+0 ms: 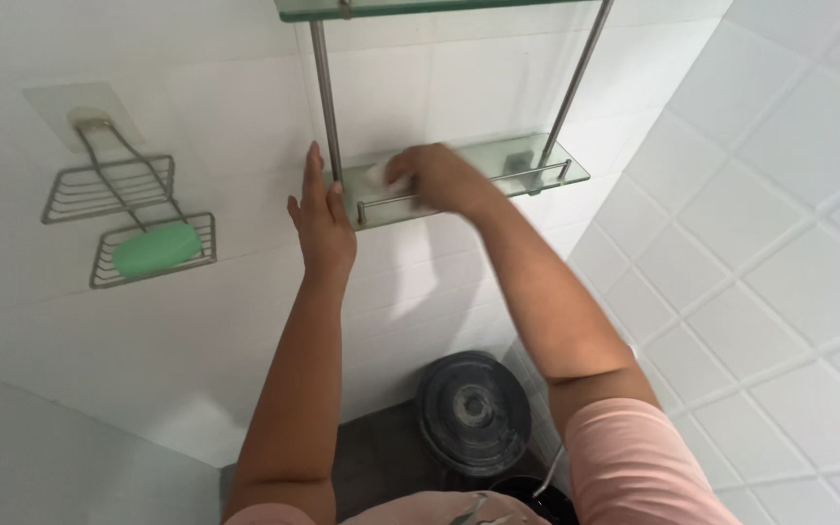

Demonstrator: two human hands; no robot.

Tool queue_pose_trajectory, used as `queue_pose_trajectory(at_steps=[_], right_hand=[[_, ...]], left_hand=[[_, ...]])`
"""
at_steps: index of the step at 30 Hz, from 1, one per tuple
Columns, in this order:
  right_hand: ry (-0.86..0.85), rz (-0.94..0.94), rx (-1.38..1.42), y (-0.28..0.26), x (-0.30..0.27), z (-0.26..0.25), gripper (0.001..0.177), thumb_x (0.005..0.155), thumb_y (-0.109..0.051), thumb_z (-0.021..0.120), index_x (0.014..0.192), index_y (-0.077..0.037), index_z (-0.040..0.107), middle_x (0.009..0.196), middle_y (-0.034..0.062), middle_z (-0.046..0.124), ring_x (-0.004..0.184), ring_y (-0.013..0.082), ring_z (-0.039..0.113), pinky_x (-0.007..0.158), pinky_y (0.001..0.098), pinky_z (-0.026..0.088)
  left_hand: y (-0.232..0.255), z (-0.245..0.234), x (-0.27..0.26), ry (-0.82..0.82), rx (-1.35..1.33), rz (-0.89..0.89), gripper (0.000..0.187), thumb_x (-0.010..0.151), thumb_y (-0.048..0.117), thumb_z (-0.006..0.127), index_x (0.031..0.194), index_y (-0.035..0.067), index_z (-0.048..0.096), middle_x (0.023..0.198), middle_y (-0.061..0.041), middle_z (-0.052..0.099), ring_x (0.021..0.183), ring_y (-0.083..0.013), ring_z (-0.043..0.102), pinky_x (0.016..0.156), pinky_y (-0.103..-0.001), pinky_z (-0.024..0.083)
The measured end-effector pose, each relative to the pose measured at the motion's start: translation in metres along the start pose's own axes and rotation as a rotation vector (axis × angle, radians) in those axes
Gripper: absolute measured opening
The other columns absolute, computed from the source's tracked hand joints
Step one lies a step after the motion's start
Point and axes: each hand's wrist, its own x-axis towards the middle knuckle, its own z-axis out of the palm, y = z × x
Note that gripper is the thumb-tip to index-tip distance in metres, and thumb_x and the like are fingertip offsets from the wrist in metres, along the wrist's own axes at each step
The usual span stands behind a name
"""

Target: The person wipes a glass shelf with a cloth, then removes and places various toiletries including bottles, a box, and a toothbrush onto the shelf and a wall-mounted holder. The person also wipes the shelf surface and a wall-mounted soap holder.

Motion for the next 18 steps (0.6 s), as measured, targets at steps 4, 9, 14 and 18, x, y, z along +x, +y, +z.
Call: queue_pose_trajectory(at_steps=[4,9,14,18], right_hand=[[-0.028,0.023,0.033,0.015,-0.004,-0.017,0.036,0.082,0.009,0.072,0.11,-0.011,0.08,0.108,0.0069,0.08,0.091,0.0193,0.075,0.081,0.033,0.062],[0.883,0.263,0.873,0.086,0.004,-0.065,0.032,0.105,-0.009,0.045,0.133,-0.009,0.059,0.12,0.0214,0.065,0.096,0.0303,0.071,0.074,0.0423,0.062],[1.07,0.14,0.387,0.073,0.085,-0.018,0.055,0.097,-0.006,0.047,0.151,-0.012,0.04,0.147,0.0231,0.041,0.126,0.0387,0.046,0.097,0.0489,0.041],[1.024,0.002,-0.202,0.051,0.132,0.026,0.056,0.098,-0.009,0.048,0.153,-0.003,0.04,0.154,0.0318,0.033,0.141,0.0462,0.029,0.113,0.0539,0.024]], left_hand=[[-0.002,-0.005,0.003,-0.026,0.051,0.032,0.05,0.111,0.018,0.033,0.161,0.02,0.026,0.164,-0.006,0.04,0.153,-0.0247,0.034,0.124,-0.06,0.008],[-0.007,0.001,0.005,-0.023,0.051,0.068,0.048,0.112,0.018,0.031,0.16,0.018,0.028,0.164,-0.006,0.04,0.155,-0.0315,0.027,0.123,-0.06,0.008],[-0.009,0.004,0.005,-0.005,0.028,0.089,0.049,0.112,0.014,0.031,0.161,0.017,0.03,0.163,-0.008,0.041,0.157,-0.0337,0.023,0.126,-0.058,0.008],[-0.005,-0.004,0.007,-0.005,-0.027,0.098,0.053,0.109,0.011,0.034,0.162,0.013,0.026,0.164,-0.012,0.036,0.157,-0.0379,0.018,0.125,-0.057,0.008]])
